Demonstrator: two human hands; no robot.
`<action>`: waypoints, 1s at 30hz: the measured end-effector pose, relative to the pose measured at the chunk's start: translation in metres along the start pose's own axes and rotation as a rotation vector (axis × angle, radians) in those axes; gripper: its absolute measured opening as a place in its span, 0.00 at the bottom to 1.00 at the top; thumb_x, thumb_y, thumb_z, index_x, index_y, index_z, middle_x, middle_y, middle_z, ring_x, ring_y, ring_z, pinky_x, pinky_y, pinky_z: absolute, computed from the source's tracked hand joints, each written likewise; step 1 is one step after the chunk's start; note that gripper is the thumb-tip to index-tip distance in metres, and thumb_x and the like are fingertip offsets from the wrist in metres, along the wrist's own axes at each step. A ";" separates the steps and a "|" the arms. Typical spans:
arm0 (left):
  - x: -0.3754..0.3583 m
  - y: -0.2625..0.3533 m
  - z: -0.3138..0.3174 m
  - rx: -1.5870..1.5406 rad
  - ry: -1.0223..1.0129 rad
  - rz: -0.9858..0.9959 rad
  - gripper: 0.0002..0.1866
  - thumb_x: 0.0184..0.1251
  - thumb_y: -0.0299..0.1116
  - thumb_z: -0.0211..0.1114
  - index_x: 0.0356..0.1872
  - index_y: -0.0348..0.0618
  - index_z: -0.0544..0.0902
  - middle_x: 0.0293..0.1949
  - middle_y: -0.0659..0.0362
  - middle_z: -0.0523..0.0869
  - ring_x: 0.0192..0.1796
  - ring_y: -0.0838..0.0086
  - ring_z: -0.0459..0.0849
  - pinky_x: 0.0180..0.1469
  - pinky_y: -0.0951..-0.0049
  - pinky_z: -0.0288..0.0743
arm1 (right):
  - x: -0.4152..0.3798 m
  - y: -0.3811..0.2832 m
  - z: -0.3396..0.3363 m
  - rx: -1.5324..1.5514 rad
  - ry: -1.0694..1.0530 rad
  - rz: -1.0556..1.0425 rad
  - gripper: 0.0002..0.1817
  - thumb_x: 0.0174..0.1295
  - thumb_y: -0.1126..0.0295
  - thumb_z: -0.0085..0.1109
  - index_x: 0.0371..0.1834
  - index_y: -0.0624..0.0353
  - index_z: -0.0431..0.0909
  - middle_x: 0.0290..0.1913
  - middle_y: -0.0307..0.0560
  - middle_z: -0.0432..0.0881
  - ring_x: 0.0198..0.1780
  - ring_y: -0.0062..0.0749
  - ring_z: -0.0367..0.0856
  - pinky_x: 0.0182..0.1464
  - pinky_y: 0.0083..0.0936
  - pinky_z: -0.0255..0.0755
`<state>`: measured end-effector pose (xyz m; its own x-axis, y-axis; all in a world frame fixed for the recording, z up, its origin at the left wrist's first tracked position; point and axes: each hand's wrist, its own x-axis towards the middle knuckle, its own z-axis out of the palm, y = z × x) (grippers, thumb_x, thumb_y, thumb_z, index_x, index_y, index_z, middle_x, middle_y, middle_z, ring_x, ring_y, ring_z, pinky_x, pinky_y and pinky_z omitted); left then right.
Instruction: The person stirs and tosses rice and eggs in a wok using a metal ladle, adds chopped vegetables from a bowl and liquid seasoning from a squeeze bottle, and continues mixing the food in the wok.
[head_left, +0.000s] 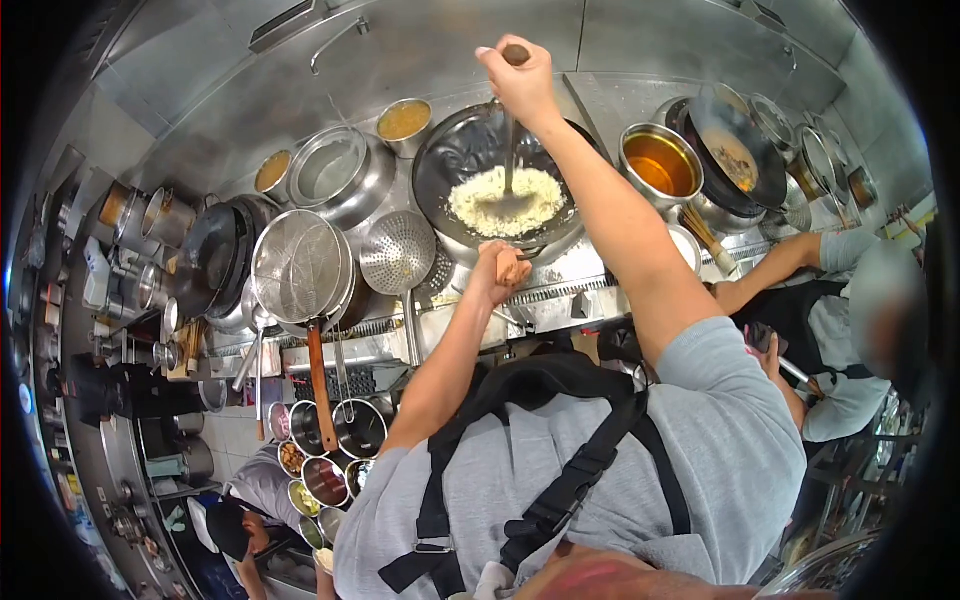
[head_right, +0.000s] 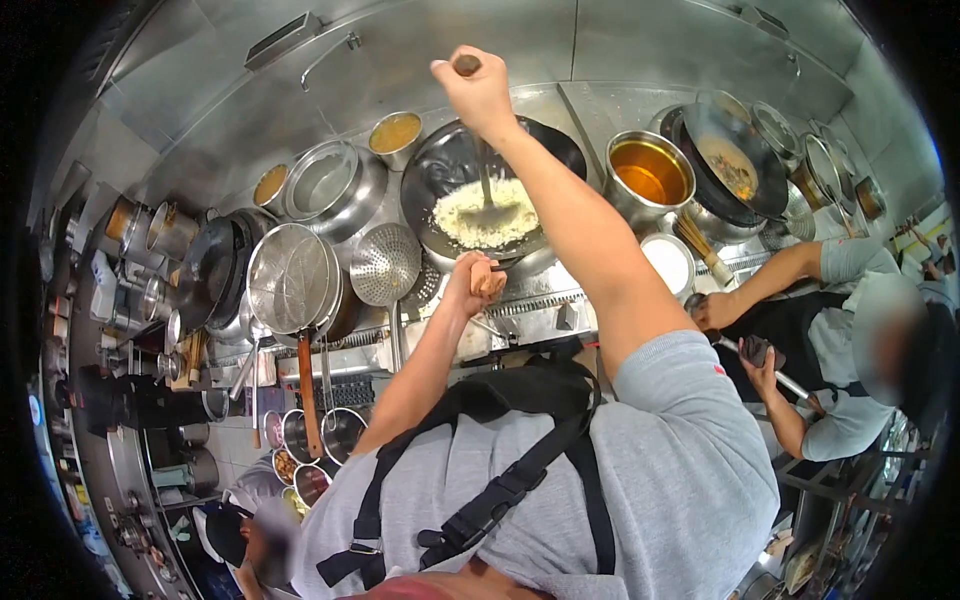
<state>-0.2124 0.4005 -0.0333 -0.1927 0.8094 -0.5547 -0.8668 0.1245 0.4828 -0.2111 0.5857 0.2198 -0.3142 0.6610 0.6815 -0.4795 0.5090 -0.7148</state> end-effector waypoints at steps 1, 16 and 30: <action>-0.004 -0.011 -0.011 -0.016 -0.071 0.051 0.10 0.65 0.39 0.59 0.39 0.47 0.73 0.33 0.53 0.80 0.28 0.61 0.81 0.28 0.59 0.80 | 0.004 0.013 -0.010 -0.032 0.009 0.000 0.17 0.58 0.69 0.65 0.15 0.60 0.70 0.15 0.29 0.64 0.18 0.13 0.59 0.22 0.20 0.53; -0.015 -0.048 -0.049 -0.034 -0.213 0.076 0.10 0.66 0.41 0.60 0.39 0.49 0.73 0.32 0.55 0.80 0.27 0.62 0.81 0.22 0.68 0.78 | 0.027 -0.010 -0.030 0.028 -0.060 0.092 0.16 0.61 0.69 0.65 0.18 0.56 0.71 0.14 0.32 0.69 0.15 0.14 0.64 0.17 0.18 0.57; -0.029 -0.056 -0.057 -0.060 -0.197 0.127 0.12 0.68 0.42 0.59 0.40 0.44 0.74 0.31 0.55 0.81 0.28 0.61 0.82 0.27 0.66 0.80 | 0.029 -0.018 -0.034 0.128 -0.041 0.160 0.16 0.61 0.70 0.65 0.17 0.56 0.71 0.14 0.32 0.69 0.14 0.15 0.66 0.15 0.18 0.58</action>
<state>-0.1849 0.3372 -0.0830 -0.2134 0.9133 -0.3469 -0.8684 -0.0147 0.4957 -0.1834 0.6144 0.2469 -0.4265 0.7037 0.5682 -0.5199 0.3233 -0.7907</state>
